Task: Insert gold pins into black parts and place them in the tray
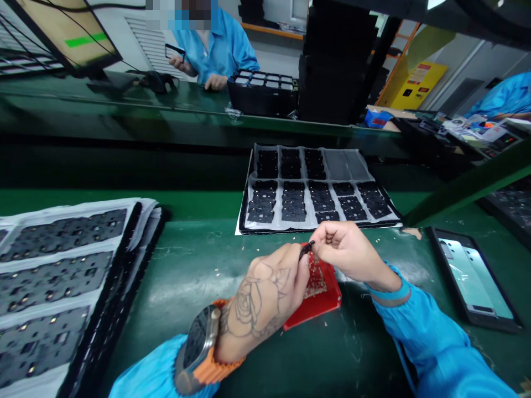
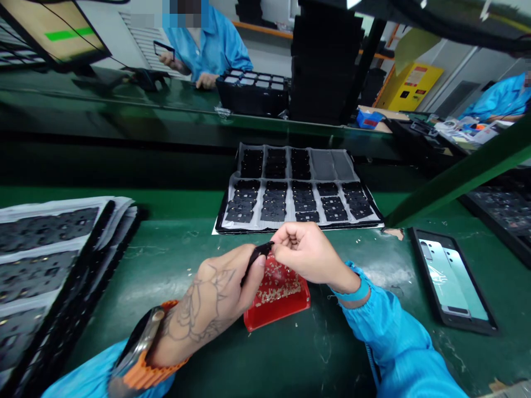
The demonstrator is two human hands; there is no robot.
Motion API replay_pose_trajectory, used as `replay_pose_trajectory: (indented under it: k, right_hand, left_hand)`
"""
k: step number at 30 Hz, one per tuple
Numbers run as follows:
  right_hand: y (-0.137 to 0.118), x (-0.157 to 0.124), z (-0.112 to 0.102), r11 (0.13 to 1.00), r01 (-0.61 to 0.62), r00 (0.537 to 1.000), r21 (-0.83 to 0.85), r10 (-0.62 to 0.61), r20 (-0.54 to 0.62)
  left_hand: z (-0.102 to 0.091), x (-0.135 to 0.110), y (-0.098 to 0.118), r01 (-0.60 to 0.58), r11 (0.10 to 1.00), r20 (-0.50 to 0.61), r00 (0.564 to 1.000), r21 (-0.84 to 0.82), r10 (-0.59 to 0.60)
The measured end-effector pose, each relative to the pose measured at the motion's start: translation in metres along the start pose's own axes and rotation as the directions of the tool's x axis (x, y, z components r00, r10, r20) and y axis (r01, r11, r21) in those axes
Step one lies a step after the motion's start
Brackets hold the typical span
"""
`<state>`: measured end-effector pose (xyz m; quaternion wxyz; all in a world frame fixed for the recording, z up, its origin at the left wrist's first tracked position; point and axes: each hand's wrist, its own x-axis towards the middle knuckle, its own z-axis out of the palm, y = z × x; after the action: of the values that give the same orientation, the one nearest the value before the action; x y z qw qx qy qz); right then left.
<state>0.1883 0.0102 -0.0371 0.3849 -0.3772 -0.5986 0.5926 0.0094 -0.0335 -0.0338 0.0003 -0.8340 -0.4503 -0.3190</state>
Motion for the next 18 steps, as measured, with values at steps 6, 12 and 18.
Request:
replay_pose_trajectory:
  k: [6, 12, 18]
  right_hand:
    - [0.004, -0.001, 0.0, 1.0, 0.002, 1.0, 0.004, -0.002, -0.019]
    - [0.003, -0.001, 0.006, 0.999, 0.036, 0.998, -0.002, -0.036, -0.058]
    - [-0.006, 0.001, 0.0, 0.999, 0.016, 1.0, 0.039, -0.017, 0.025]
  left_hand:
    - [-0.002, 0.0, 0.0, -0.071, 0.997, 0.063, 0.995, 0.001, 0.071]
    - [-0.001, 0.001, -0.003, -0.009, 0.997, 0.021, 1.0, -0.078, 0.01]
    - [0.003, -0.002, -0.009, 0.074, 0.984, 0.032, 0.997, -0.161, -0.069]
